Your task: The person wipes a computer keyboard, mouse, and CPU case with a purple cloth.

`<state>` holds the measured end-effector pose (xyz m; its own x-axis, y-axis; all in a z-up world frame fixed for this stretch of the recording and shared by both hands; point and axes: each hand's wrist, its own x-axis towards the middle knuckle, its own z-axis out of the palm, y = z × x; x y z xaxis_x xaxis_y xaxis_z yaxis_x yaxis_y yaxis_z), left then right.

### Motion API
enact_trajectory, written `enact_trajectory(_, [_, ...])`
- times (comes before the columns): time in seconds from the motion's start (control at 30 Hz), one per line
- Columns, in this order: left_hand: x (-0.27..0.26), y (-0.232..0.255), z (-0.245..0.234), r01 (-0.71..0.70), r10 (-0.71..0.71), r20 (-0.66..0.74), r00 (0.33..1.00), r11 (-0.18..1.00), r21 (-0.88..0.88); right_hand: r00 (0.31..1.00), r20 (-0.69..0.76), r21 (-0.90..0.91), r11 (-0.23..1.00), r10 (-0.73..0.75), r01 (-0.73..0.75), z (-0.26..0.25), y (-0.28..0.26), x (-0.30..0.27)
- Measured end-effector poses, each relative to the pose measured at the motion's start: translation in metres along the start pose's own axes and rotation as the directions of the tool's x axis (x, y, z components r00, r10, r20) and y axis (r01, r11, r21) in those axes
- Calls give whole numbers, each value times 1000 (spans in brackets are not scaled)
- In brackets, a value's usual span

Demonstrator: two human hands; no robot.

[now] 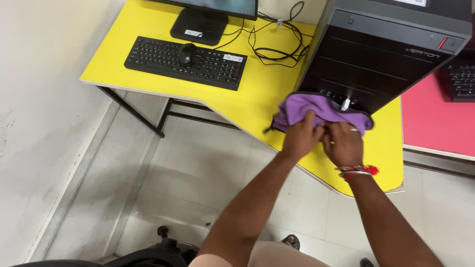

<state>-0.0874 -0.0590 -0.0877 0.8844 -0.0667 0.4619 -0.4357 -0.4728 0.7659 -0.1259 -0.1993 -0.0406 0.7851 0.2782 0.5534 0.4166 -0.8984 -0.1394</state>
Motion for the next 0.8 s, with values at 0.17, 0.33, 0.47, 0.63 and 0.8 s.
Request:
enact_trajectory(0.17, [-1,19,17,-128,123,86,989,990,54,992,-65,-76,991,106,-111,3,27,-26])
enact_trajectory(0.33, [-11,-20,12,-39,39,69,997,999,-7,987,85,-39,990,138,-135,41,15,-27])
enact_trajectory(0.47, [-11,-55,-13,196,-196,-2,981,980,17,952,296,65,993,73,-97,62,-9,0])
enact_trajectory(0.63, [7,-69,-42,32,-40,-244,969,999,-36,964,264,127,991,0,-35,68,-22,22])
enact_trajectory(0.8, [11,-71,-17,311,-351,160,923,923,228,941,307,60,984,139,-165,52,-12,5])
